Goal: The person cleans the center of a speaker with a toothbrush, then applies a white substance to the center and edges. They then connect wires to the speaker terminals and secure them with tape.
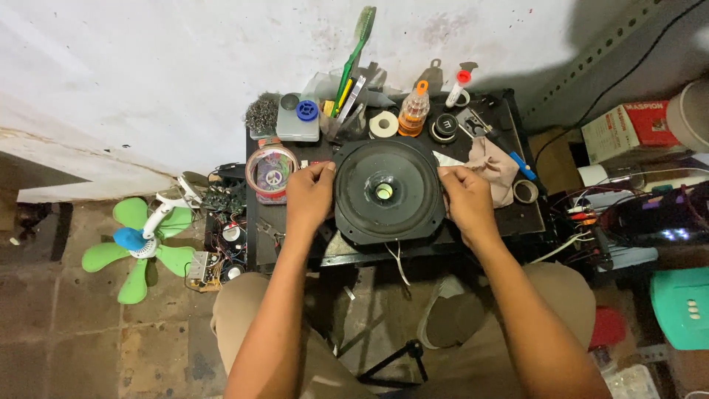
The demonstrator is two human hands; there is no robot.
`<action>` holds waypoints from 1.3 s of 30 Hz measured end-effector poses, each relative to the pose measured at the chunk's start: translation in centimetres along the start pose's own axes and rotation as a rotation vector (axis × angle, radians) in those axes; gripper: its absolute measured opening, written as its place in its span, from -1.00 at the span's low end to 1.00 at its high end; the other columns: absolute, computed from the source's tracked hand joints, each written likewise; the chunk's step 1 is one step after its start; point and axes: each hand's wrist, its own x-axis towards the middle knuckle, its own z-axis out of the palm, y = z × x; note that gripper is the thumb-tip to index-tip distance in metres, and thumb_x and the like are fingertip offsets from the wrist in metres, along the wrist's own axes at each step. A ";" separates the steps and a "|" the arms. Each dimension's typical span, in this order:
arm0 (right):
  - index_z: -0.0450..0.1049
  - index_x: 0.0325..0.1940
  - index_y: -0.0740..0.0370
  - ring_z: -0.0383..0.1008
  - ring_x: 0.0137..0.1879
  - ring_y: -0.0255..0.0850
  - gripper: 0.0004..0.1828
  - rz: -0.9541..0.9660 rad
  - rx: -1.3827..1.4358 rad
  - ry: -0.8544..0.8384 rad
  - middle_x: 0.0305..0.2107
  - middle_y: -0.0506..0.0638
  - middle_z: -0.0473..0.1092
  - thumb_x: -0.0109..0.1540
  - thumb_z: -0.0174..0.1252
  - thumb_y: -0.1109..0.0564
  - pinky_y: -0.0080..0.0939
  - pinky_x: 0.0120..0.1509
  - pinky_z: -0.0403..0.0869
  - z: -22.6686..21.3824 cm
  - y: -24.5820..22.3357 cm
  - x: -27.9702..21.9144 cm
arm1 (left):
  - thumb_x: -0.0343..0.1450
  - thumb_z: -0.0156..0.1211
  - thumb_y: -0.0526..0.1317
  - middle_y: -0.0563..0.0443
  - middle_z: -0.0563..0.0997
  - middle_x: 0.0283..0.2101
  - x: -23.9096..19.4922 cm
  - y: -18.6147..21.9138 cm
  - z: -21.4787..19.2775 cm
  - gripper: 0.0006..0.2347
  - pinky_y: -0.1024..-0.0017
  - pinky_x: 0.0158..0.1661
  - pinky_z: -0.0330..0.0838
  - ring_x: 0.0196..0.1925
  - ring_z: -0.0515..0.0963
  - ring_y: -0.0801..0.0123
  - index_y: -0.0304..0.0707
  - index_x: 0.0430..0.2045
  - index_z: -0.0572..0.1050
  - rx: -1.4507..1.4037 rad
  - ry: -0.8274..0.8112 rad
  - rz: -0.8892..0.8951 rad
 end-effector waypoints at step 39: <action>0.58 -0.53 0.41 0.26 -0.73 -0.21 -0.84 0.204 0.035 -0.247 -0.80 0.19 0.39 0.13 0.24 0.27 -0.24 -0.57 0.32 2.5 3.1 -8.0 | 0.46 0.13 -0.22 -0.34 0.69 -0.30 0.6 -0.8 -0.3 -0.75 0.17 -0.27 0.54 -0.20 0.67 0.09 -0.40 -0.16 0.67 -0.012 -0.012 0.013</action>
